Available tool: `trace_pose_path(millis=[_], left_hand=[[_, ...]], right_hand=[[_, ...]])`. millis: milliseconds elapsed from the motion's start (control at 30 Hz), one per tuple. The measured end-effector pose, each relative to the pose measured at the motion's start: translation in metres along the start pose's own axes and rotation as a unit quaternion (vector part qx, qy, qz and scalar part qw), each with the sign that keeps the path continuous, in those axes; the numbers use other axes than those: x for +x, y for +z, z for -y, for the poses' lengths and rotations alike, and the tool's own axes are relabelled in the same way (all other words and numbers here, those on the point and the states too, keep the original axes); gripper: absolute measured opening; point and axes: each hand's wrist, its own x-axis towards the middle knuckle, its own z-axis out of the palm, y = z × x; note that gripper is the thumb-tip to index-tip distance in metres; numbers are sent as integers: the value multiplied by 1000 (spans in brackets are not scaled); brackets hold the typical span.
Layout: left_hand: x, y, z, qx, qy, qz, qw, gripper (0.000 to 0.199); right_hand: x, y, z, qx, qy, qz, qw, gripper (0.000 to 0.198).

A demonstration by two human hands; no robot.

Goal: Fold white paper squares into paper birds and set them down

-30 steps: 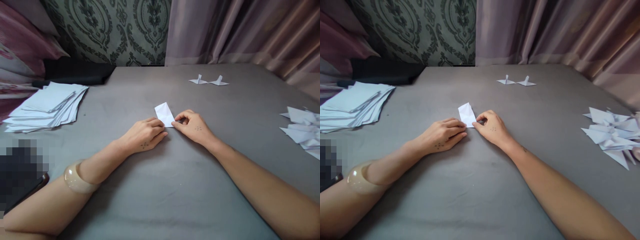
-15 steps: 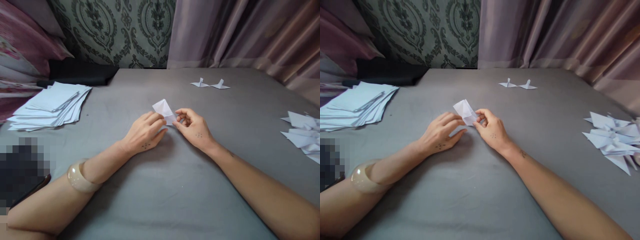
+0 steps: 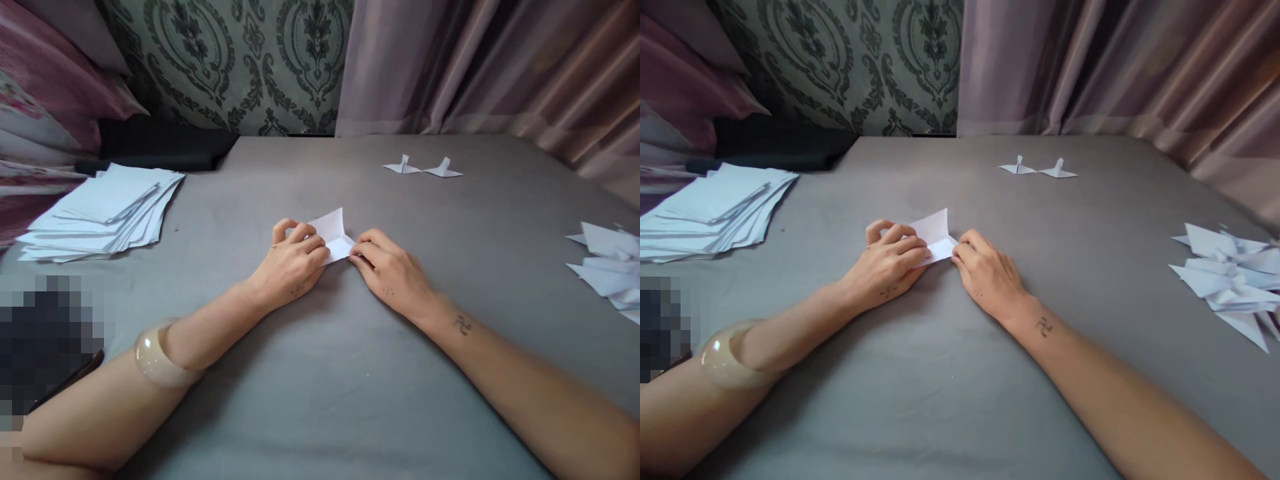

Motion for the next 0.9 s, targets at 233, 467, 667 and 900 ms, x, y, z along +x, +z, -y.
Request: trace_pose_path(millis=[233, 467, 667, 900], left_hand=[[3, 0, -3, -68, -54, 16, 996, 30], [13, 7, -13, -124, -189, 13, 974, 26], [23, 11, -18, -118, -263, 40, 957, 25], [27, 8, -17, -128, -297, 88, 942, 25]], right_hand=[[3, -3, 3, 68, 79, 19, 994, 13], [9, 2, -3, 133, 109, 2, 985, 12], [13, 3, -2, 105, 129, -1, 986, 10], [17, 1, -6, 118, 156, 10, 981, 6]])
